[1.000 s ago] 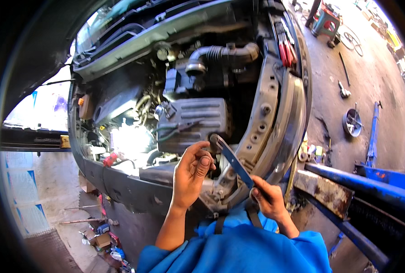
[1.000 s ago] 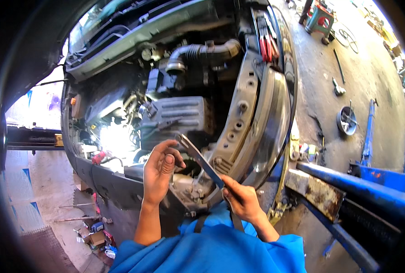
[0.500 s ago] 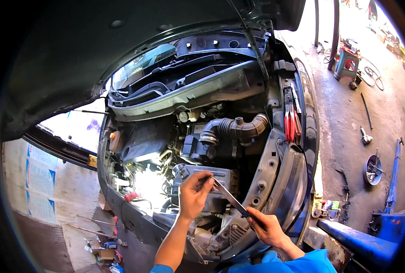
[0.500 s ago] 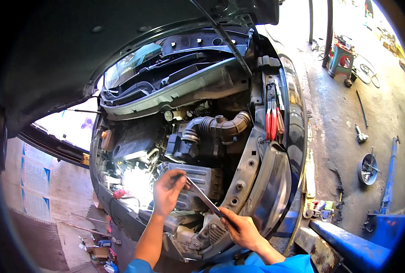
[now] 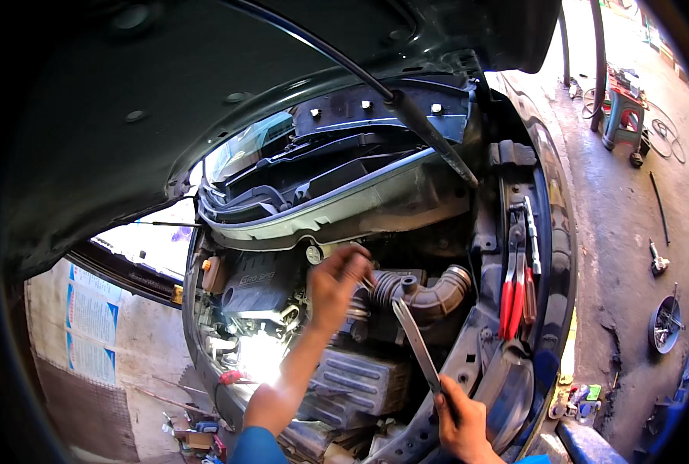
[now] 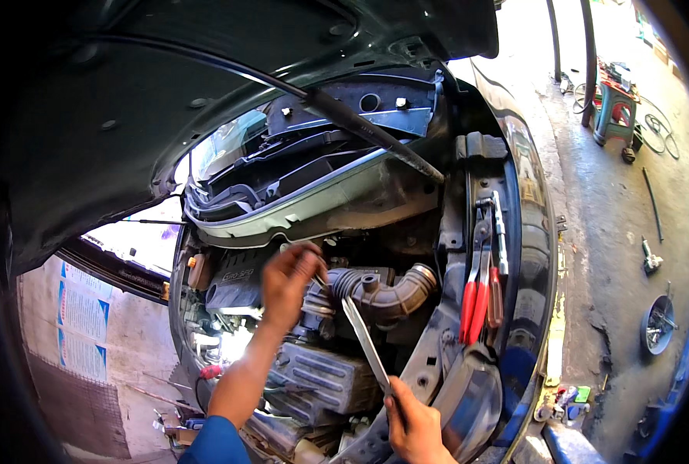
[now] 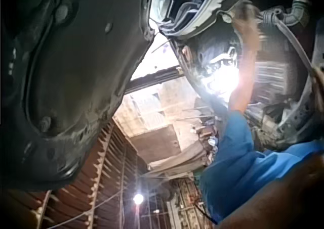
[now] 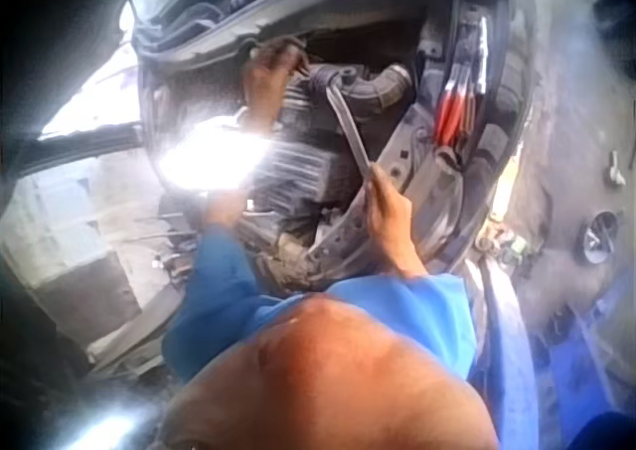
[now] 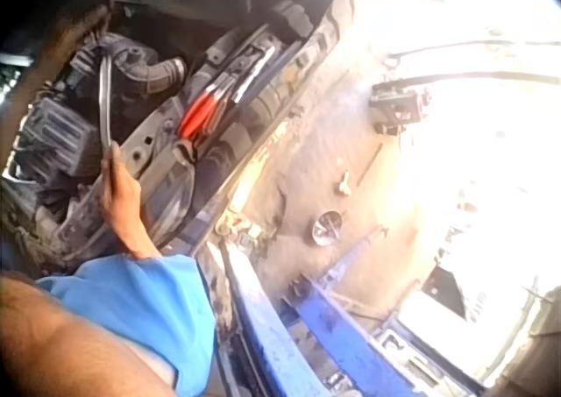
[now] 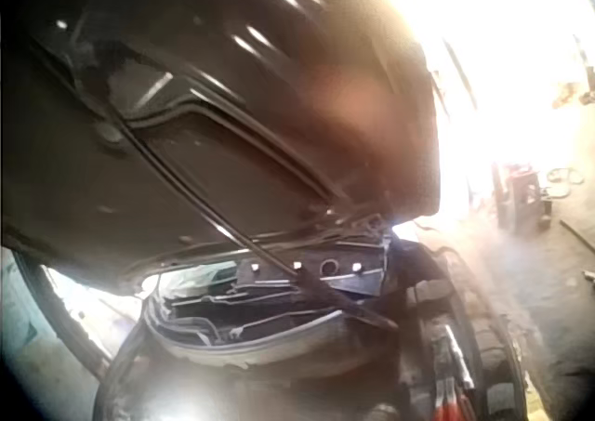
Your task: The person uses a flat tool to pry and remove a plastic trim piece from the engine bay, then detaches a flexible air intake hose and an engine cover by hand.
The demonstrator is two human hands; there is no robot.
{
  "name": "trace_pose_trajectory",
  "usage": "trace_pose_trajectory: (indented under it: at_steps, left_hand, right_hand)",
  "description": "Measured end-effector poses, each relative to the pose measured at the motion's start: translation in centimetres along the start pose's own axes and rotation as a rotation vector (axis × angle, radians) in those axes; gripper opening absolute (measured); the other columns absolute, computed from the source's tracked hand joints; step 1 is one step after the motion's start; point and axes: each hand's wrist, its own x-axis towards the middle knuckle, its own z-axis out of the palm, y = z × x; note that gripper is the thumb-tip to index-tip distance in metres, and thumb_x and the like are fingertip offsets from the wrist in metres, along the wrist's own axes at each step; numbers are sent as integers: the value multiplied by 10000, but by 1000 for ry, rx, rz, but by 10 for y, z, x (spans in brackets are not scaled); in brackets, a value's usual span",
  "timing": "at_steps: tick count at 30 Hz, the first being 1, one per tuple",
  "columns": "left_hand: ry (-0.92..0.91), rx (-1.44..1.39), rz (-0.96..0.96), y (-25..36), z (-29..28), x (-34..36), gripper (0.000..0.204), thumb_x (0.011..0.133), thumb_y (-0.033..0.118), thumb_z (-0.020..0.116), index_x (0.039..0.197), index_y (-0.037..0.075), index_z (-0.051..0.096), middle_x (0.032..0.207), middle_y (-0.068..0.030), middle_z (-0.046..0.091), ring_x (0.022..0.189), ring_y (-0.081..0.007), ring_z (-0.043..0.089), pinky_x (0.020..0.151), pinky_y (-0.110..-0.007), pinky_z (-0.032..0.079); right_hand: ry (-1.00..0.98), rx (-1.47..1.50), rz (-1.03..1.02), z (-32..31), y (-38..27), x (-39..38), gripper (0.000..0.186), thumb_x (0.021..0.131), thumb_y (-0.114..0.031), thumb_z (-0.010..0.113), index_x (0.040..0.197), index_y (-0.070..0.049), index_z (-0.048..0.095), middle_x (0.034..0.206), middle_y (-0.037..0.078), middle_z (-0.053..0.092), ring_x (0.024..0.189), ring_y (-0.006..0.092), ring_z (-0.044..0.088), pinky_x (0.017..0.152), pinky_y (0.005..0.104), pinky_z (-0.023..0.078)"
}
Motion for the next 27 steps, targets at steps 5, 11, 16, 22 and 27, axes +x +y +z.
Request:
trace_pose_trajectory:
  at_steps: [5, 11, 16, 22, 27]
  left_hand:
    - [204, -104, 4, -31, -73, 91, 184, 967, 114, 623, 1104, -9, 624, 909, -91, 673, 769, -174, 655, 712, -320, 544]
    - [344, 178, 19, -51, -191, 206, 157, 930, 90, 662, 1064, 18, 624, 936, -103, 711, 721, -146, 676, 614, -263, 552]
    - [508, 407, -1, -67, -230, 294, 135, 879, 43, 698, 993, 15, 632, 837, -77, 711, 597, -124, 659, 469, -244, 525]
    - [591, 403, 88, -95, -221, 354, 318, 860, 164, 759, 1123, 37, 634, 767, -79, 652, 487, -127, 578, 448, -266, 449]
    - [611, 398, 77, -118, -263, 377, 240, 852, 131, 750, 1064, 43, 682, 702, -63, 659, 441, -118, 530, 396, -281, 415]
  right_hand:
    - [-127, -183, -192, -9, 32, -8, 450, 852, -53, 633, 1296, -27, 568, 794, 193, 644, 655, 383, 618, 562, 461, 476]
    - [-115, -183, -236, -12, 45, -16, 438, 801, -64, 684, 1223, 8, 592, 801, 175, 643, 642, 376, 609, 559, 463, 476]
    - [-251, -19, -297, -31, 58, -16, 306, 896, -52, 652, 1176, 69, 627, 740, 155, 618, 604, 279, 596, 559, 391, 464]
    - [-165, 203, -151, -24, 45, -14, 350, 840, 6, 669, 1175, 87, 605, 717, 168, 587, 587, 312, 592, 519, 396, 454]
    - [-115, 324, -162, -27, 32, 7, 380, 844, -26, 665, 1187, 117, 582, 736, 151, 599, 597, 298, 593, 541, 386, 466]
